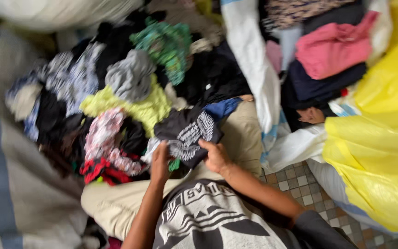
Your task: The person picks up several garments from a large pile, smooths them out by hand, and folds them into smaller rectangular shapes.
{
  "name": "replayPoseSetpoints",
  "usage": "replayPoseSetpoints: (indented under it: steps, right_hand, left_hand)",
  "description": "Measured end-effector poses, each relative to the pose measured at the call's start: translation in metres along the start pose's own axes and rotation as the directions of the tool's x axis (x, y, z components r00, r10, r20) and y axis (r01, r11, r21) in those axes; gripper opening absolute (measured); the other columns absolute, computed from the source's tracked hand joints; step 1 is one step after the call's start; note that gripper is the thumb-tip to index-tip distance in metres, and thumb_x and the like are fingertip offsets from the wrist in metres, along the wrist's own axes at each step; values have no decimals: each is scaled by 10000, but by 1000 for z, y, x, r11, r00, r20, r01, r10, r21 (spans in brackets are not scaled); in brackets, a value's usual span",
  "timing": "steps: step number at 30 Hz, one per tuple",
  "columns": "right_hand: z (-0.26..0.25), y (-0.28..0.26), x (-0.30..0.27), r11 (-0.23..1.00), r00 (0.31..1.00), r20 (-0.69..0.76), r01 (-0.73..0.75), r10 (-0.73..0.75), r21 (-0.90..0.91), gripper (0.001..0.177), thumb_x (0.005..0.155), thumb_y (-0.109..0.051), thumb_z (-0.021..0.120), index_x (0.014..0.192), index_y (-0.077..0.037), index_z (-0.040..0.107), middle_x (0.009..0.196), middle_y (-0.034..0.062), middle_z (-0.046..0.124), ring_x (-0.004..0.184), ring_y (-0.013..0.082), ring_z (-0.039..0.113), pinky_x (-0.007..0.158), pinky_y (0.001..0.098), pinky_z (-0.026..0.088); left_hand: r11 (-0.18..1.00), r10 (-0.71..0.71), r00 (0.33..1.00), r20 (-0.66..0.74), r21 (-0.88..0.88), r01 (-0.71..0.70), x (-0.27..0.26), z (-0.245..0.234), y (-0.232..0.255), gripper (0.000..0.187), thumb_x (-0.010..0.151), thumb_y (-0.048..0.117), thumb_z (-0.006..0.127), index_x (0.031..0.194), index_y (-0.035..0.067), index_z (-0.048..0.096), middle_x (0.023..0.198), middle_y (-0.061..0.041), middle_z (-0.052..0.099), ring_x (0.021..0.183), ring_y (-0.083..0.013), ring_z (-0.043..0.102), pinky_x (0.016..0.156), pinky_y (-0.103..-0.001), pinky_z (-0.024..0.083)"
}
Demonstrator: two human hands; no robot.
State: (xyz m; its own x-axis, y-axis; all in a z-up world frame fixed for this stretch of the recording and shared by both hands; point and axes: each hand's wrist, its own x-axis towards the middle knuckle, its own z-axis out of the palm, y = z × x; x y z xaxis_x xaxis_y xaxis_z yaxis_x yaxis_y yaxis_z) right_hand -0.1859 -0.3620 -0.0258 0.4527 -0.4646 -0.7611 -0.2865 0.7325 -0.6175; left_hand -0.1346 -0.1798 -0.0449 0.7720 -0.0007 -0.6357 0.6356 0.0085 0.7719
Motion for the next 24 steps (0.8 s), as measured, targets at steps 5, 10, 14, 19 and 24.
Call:
replayPoseSetpoints:
  steps: [5,10,14,19,24]
  right_hand:
    - [-24,-31,34,875,956,251,-246,150,417,567,876,63,701,1437,-19,690,1429,214,738,1266,382,703,1161,529,579]
    - [-32,-184,77,789,987,-21,142,-161,598,527,859,56,731,1383,6,722,1398,195,753,1254,390,730,1139,584,603]
    - [-53,-296,105,299,739,-105,394,-665,869,549,983,-81,702,1493,106,623,1490,297,681,1388,481,662,1268,629,512]
    - [-54,-345,148,251,783,-302,495,-543,832,571,943,-247,779,1393,83,658,1307,245,679,1230,356,697,1088,466,629]
    - [-73,-294,181,594,893,-263,442,-366,673,663,1052,-415,603,1658,-194,450,1729,193,541,1535,417,592,1252,592,479]
  left_hand:
    - [272,696,685,215,804,-529,12,-41,4,755,936,470,766,1536,40,608,1601,-237,562,1495,-453,507,1220,-574,399]
    - [180,403,877,261,917,-356,21,-37,-12,1139,824,624,791,1772,204,321,1759,-235,397,1619,-449,357,1246,-635,321]
    - [142,321,924,209,954,-265,34,-43,-23,1200,790,611,829,1786,234,275,1796,-189,350,1654,-417,307,1258,-648,303]
    - [123,269,942,201,963,-241,47,-45,-25,1212,809,654,796,1799,256,221,1815,-164,310,1671,-402,277,1264,-651,304]
    - [116,195,973,126,982,-151,56,-53,-35,1210,814,644,805,1803,288,206,1836,-134,285,1685,-389,266,1284,-628,297]
